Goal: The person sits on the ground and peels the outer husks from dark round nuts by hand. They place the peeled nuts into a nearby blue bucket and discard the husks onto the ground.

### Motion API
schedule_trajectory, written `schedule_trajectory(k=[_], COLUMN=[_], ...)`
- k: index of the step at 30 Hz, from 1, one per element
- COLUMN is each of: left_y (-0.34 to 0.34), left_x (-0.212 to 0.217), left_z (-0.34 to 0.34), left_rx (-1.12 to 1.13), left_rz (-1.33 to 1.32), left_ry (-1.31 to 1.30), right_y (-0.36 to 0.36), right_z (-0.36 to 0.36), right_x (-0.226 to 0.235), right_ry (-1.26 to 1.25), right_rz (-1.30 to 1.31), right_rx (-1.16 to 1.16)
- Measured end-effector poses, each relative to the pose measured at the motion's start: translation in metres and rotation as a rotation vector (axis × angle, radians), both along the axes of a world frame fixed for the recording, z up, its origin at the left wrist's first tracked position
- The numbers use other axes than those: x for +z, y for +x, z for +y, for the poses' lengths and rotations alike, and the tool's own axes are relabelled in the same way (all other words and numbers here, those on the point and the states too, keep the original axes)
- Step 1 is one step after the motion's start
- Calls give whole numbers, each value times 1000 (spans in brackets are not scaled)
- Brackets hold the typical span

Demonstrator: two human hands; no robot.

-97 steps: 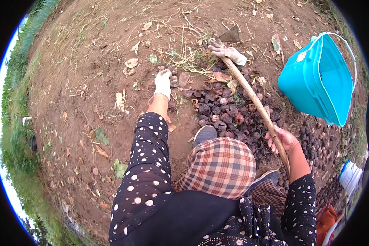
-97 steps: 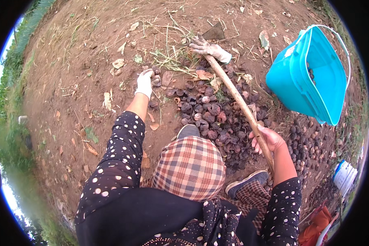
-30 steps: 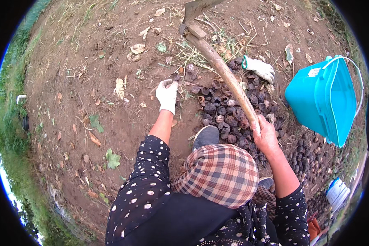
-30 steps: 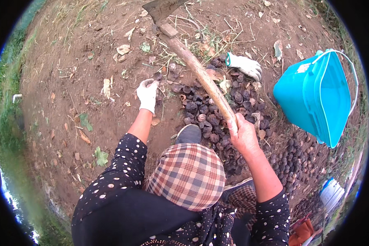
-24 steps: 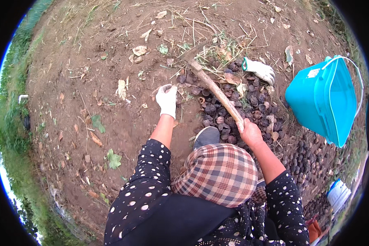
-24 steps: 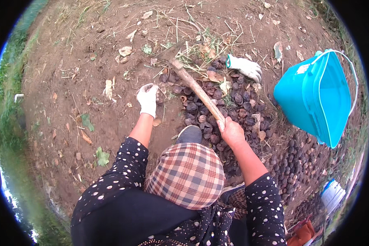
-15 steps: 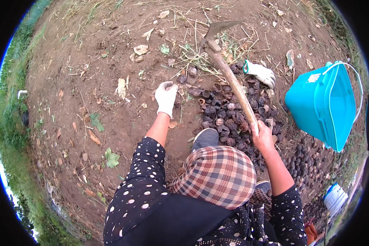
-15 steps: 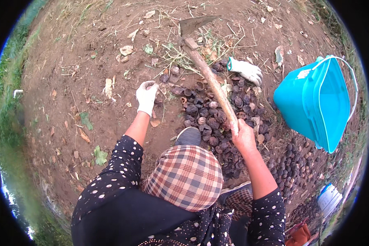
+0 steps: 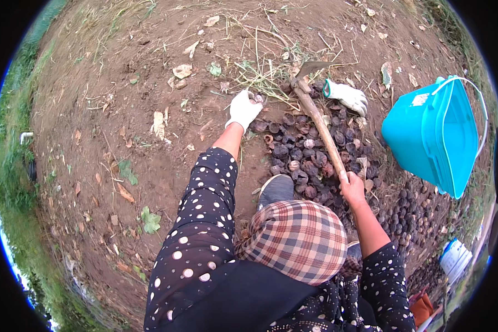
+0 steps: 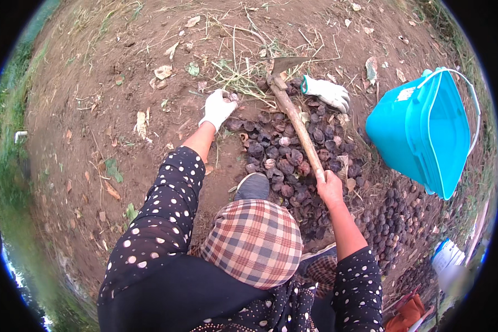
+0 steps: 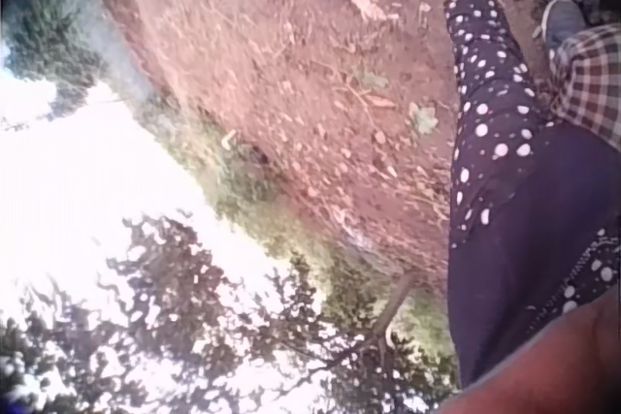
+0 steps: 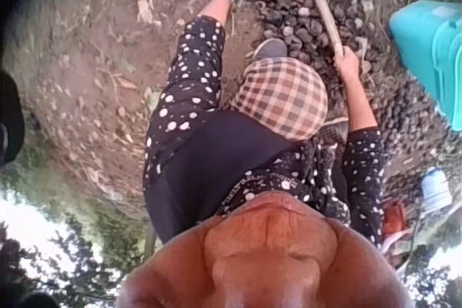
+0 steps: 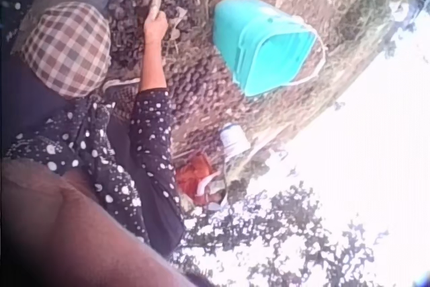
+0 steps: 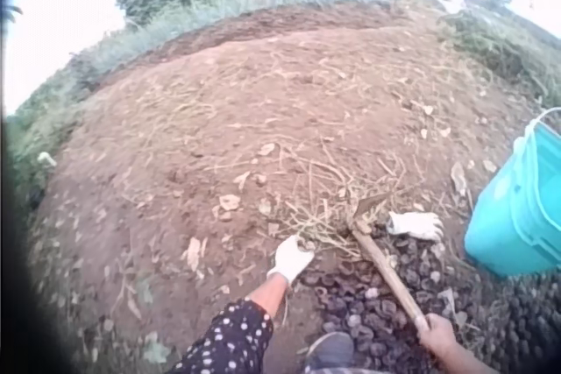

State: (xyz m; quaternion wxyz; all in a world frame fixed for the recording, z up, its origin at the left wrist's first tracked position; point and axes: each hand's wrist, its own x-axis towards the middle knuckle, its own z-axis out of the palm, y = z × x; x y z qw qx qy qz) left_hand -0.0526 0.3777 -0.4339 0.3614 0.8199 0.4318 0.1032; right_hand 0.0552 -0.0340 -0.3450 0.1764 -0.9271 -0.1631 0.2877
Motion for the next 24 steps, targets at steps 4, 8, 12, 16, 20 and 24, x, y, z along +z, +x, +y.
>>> schedule_trajectory(k=[4,8,12,16,20,24], left_y=[-21,-31,-35,-36,-34,-36], left_x=[50,132,175,177,170,162], left_z=[-31,-85,-111,-118,-121,-118], left_rx=[-138,-444,-679,-675,-622,-593], left_rz=[-396,-508,-488,-638,-788,-873], left_ry=[-172,-86,54,-146,-407,-681], right_y=[-10,-17,-36,-39,-42,-46], right_z=[35,92,129,122,114,107], right_x=[52,77,99,120,119,111], right_ry=[186,630,692,768,896,997], right_rz=[-430,165,243,470,659,691], right_rx=[204,-40,19,-46,-105,-45])
